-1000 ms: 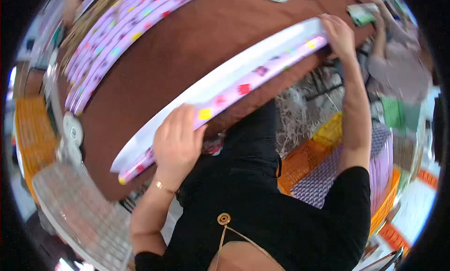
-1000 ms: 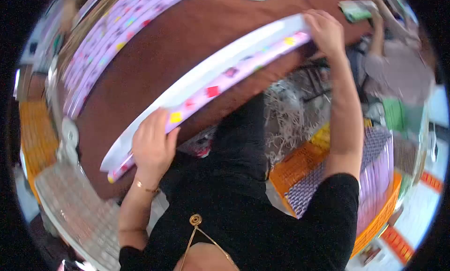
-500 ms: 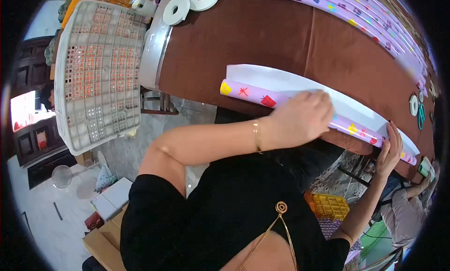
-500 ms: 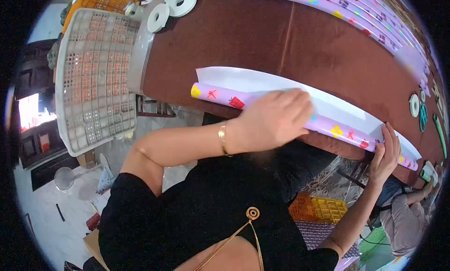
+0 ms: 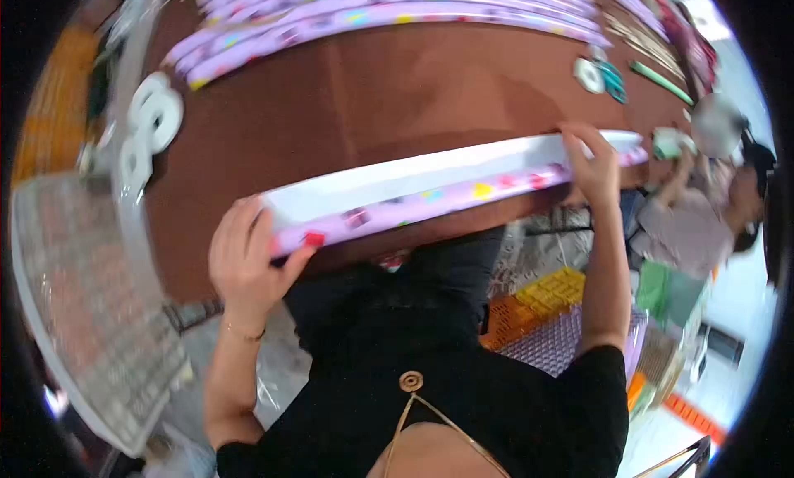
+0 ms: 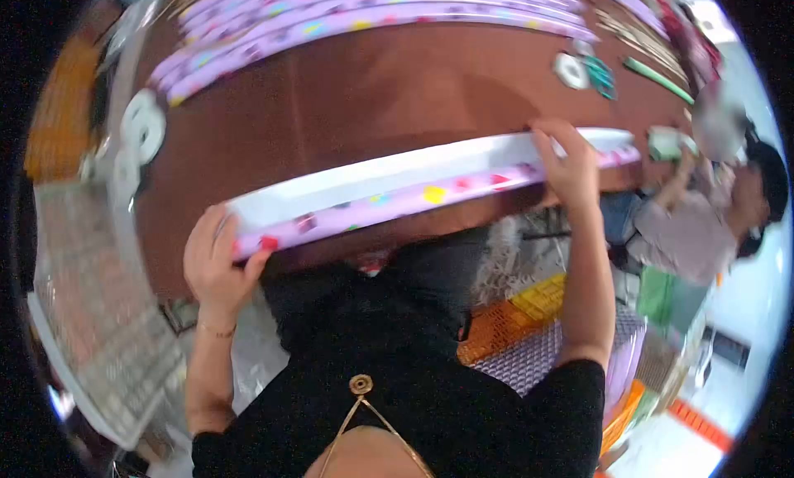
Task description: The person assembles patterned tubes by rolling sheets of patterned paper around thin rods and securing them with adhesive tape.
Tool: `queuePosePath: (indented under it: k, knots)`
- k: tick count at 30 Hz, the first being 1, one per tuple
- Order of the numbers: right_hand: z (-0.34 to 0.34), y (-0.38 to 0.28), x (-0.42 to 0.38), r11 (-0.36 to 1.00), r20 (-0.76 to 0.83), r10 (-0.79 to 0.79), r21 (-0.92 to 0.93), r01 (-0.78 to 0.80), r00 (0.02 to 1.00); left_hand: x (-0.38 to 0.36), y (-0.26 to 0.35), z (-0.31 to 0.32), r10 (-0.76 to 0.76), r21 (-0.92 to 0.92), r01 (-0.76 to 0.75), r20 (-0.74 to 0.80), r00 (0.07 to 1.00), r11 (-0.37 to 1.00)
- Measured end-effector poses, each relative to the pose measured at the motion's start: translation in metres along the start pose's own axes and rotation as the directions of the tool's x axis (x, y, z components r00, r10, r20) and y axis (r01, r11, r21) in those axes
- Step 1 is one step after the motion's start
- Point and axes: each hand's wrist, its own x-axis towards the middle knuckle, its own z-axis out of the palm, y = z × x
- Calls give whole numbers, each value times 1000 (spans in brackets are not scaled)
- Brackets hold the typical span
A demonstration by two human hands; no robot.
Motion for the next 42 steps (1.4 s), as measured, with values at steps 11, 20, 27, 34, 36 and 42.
queuePosePath:
  k: [11, 20, 27, 34, 36, 42]
  knots:
    - [0, 74, 104, 897, -222, 74, -411, -162, 972, -4, -1, 0, -20, 59, 16, 65, 998, 998]
    - [14, 138, 119, 931, -196, 48, -346, -115, 979, -1, 1, 1, -74, -8, 74, 2, 997, 997]
    - [50, -53, 136, 936, 121, 124, 317, -156, 985, 9, 16, 3, -124, -32, 122, -50, 991, 992]
    - [133, -254, 74, 752, 53, -379, 600, 273, 924, 11, 18, 3, -186, -124, 177, -58, 981, 976]
    - [145, -259, 68, 759, 70, -502, 513, 400, 862, 12, 17, 2, -212, -153, 202, -51, 976, 967]
    - [148, -253, 70, 708, -41, -641, 356, 611, 767, 24, 17, 2, -342, -292, 297, -115, 933, 909]
